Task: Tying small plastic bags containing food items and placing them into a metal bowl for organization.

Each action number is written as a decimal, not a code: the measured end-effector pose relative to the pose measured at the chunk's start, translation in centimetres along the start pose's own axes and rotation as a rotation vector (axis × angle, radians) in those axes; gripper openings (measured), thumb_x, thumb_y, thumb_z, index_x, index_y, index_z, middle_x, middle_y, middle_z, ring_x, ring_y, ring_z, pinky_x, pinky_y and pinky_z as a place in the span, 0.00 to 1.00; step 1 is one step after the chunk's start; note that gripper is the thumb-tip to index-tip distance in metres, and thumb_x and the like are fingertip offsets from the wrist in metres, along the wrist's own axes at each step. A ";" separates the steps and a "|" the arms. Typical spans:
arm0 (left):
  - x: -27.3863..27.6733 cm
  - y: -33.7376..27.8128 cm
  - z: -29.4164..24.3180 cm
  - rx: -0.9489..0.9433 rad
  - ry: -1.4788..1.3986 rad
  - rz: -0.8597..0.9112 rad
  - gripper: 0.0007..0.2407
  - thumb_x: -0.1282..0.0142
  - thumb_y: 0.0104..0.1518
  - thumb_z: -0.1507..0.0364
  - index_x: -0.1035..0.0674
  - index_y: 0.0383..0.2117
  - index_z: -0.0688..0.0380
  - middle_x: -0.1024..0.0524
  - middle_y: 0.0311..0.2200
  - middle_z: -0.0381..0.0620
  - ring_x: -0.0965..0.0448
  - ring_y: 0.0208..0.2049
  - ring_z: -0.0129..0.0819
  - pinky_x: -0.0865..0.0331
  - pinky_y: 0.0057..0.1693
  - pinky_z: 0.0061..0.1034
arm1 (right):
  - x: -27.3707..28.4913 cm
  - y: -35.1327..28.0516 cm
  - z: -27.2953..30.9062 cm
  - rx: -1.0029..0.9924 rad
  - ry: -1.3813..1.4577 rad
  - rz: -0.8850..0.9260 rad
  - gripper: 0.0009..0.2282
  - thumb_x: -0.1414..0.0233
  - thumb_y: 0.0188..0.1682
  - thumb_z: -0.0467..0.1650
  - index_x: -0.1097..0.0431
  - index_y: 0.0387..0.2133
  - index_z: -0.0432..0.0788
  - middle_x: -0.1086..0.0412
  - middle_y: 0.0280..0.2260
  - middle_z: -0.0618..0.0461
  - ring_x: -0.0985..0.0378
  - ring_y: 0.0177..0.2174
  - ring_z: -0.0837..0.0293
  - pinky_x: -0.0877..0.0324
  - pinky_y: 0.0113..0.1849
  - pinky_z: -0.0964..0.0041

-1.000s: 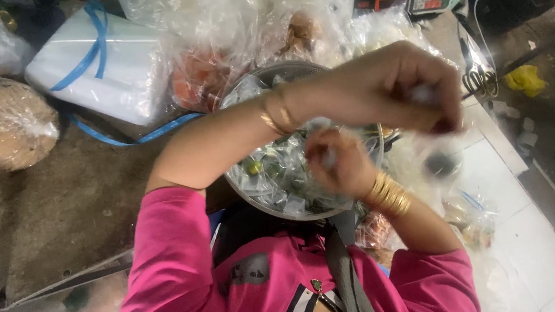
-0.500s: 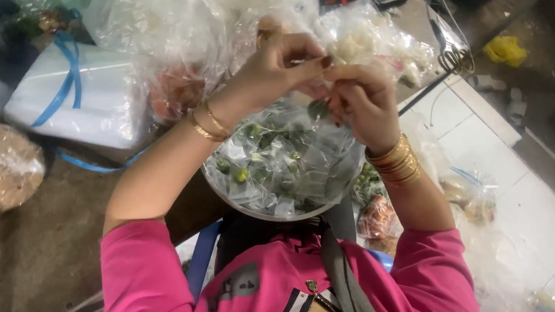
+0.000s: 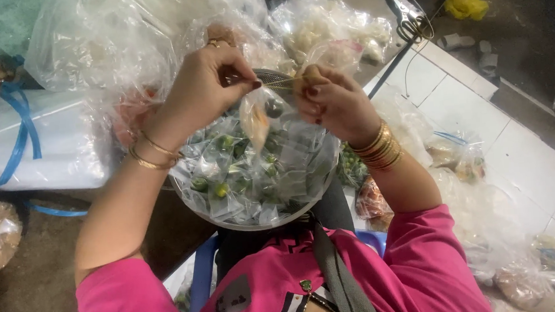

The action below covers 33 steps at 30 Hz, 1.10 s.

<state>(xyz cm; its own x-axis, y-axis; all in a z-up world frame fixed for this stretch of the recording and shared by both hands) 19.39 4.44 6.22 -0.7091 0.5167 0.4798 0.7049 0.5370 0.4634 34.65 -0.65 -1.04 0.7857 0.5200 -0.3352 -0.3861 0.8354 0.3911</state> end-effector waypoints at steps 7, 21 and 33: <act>-1.0 -1.5 -2.3 -0.079 0.015 -0.092 0.05 0.40 0.63 0.75 0.19 0.42 0.59 0.19 0.40 0.43 0.19 0.36 0.23 0.23 0.43 0.16 | -1.5 1.3 -1.9 -0.134 -0.496 -0.061 0.10 0.53 0.57 0.29 0.35 0.49 0.36 0.32 0.24 0.56 0.39 0.15 0.69 0.38 0.17 0.74; -2.4 -2.7 5.0 0.125 -0.166 -0.213 0.01 0.38 0.61 0.79 0.19 0.34 0.61 0.18 0.30 0.40 0.19 0.34 0.20 0.25 0.41 0.17 | -6.3 -0.6 2.1 0.343 -1.103 0.095 0.07 0.61 0.66 0.23 0.36 0.49 0.37 0.33 0.36 0.52 0.31 0.32 0.62 0.31 0.35 0.68; -2.9 -2.9 1.7 0.082 -0.048 0.034 0.02 0.36 0.57 0.77 0.18 0.32 0.61 0.18 0.30 0.41 0.18 0.32 0.22 0.25 0.41 0.17 | -2.4 0.8 -3.2 -0.384 0.152 -0.095 0.13 0.65 0.59 0.29 0.32 0.41 0.35 0.50 0.17 0.64 0.50 0.16 0.69 0.51 0.21 0.72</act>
<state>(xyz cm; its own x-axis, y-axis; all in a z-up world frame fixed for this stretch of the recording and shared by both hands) 19.41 2.51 2.20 -0.6864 0.5657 0.4570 0.7259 0.5707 0.3840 30.92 -0.70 -2.68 0.7570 0.4338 -0.4886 -0.4900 0.8716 0.0146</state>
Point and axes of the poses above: each hand's wrist, its own y-axis towards the middle knuckle, its own x-axis out of the back of the hand, z = x × y, the point moved 10 cm from there along y, towards the middle knuckle
